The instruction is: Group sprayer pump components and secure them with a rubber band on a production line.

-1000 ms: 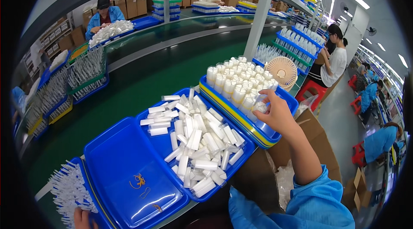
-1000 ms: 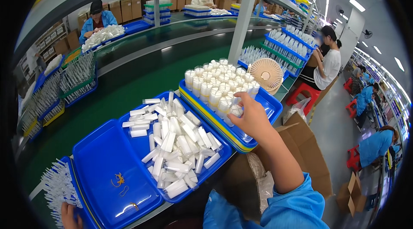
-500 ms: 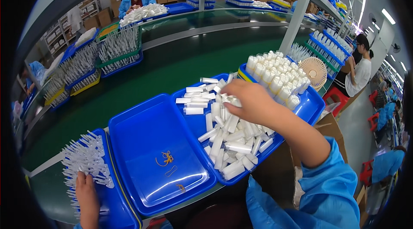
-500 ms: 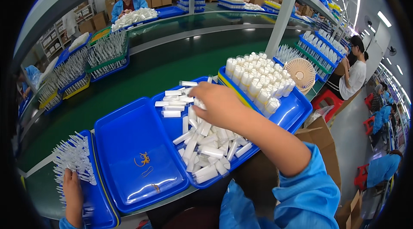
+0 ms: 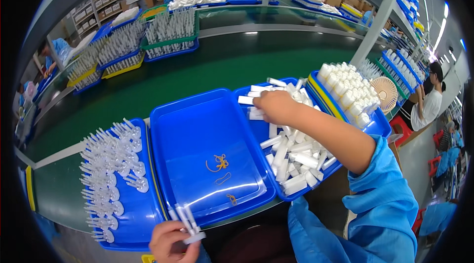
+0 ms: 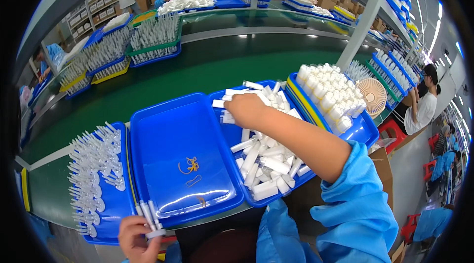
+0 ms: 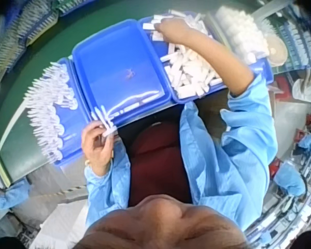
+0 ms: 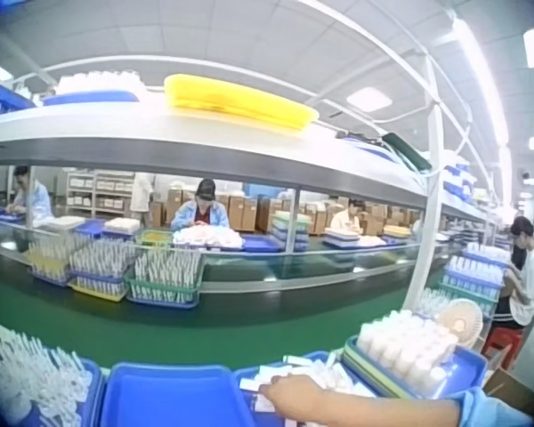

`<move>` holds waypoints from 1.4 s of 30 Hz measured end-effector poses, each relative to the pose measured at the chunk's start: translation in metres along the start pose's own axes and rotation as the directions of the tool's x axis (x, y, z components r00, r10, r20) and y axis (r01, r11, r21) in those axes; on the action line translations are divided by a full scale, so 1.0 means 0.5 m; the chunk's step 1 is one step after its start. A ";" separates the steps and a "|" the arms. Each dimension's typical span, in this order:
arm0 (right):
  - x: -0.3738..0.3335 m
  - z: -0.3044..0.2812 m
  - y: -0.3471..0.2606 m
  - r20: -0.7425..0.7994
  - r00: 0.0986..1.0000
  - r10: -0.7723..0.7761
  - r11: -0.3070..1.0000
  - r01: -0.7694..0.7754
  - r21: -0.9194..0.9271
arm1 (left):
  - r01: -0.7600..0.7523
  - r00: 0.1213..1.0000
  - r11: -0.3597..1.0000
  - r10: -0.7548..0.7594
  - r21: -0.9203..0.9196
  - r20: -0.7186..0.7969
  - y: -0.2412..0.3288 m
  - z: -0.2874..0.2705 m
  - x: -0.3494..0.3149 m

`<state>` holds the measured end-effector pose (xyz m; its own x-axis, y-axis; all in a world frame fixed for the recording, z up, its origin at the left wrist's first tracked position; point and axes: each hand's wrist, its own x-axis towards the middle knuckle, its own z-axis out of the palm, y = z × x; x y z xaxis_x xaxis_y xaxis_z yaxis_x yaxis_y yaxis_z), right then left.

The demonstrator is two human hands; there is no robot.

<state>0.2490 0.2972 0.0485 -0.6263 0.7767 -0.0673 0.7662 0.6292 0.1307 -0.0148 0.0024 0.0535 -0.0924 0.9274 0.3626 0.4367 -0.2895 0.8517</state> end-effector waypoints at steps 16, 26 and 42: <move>-0.243 -0.083 -0.221 0.112 0.974 0.196 -0.268 -0.057 0.962 | -0.062 0.974 0.872 0.158 -0.486 0.160 -0.017 0.133 0.015; -0.266 -0.042 -0.214 0.106 0.994 0.039 -0.588 -0.063 0.806 | -0.061 0.968 0.882 0.167 -0.468 0.189 -0.003 0.143 0.019; -0.300 -0.048 -0.179 0.005 0.988 -0.153 0.201 0.026 0.979 | -0.112 0.910 0.856 0.292 -0.505 0.294 -0.016 0.152 0.033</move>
<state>0.2709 0.1237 0.0708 -0.7357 0.6712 -0.0914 0.2783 0.1764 -0.9442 0.0482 0.0382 0.0239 0.3064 0.8289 0.4680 -0.0678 -0.4714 0.8793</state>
